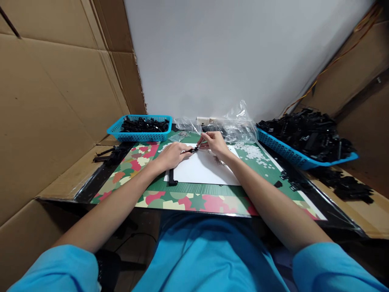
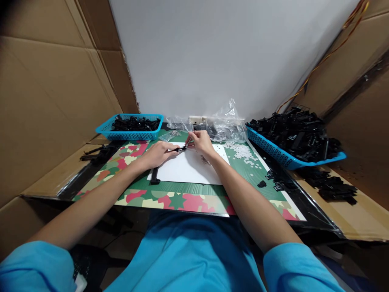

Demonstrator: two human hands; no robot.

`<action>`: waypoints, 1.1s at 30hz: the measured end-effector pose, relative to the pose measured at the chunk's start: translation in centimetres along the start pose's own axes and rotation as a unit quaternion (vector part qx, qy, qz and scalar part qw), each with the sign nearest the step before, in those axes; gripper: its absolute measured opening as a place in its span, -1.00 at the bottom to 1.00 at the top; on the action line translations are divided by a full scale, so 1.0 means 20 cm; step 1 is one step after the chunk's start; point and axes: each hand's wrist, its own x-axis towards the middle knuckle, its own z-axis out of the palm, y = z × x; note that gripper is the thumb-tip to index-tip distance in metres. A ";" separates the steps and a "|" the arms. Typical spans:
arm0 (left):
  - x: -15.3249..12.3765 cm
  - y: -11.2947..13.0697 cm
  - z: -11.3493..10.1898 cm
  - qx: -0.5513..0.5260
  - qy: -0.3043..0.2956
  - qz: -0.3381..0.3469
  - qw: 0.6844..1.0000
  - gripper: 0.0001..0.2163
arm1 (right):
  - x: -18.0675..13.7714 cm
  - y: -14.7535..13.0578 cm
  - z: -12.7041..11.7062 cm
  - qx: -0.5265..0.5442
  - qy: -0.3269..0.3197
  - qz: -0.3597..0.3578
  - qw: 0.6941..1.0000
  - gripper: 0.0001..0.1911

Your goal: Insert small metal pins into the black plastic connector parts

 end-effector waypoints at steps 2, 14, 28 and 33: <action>0.01 -0.01 0.00 0.005 -0.007 0.007 1.000 -0.78 | 0.00 0.01 0.00 0.009 -0.001 -0.002 1.000 -0.55; 0.00 0.01 -0.01 -0.021 -0.005 -0.002 1.000 -0.77 | 0.00 0.01 0.01 0.029 -0.007 0.007 1.000 -0.55; 0.00 -0.04 0.01 -0.042 0.025 -0.002 0.999 -0.73 | 0.02 0.08 0.04 0.058 0.001 0.008 0.998 -0.60; 0.01 -0.05 0.02 -0.052 0.035 0.003 0.998 -0.74 | -0.01 0.07 0.06 0.068 0.012 0.014 0.998 -0.60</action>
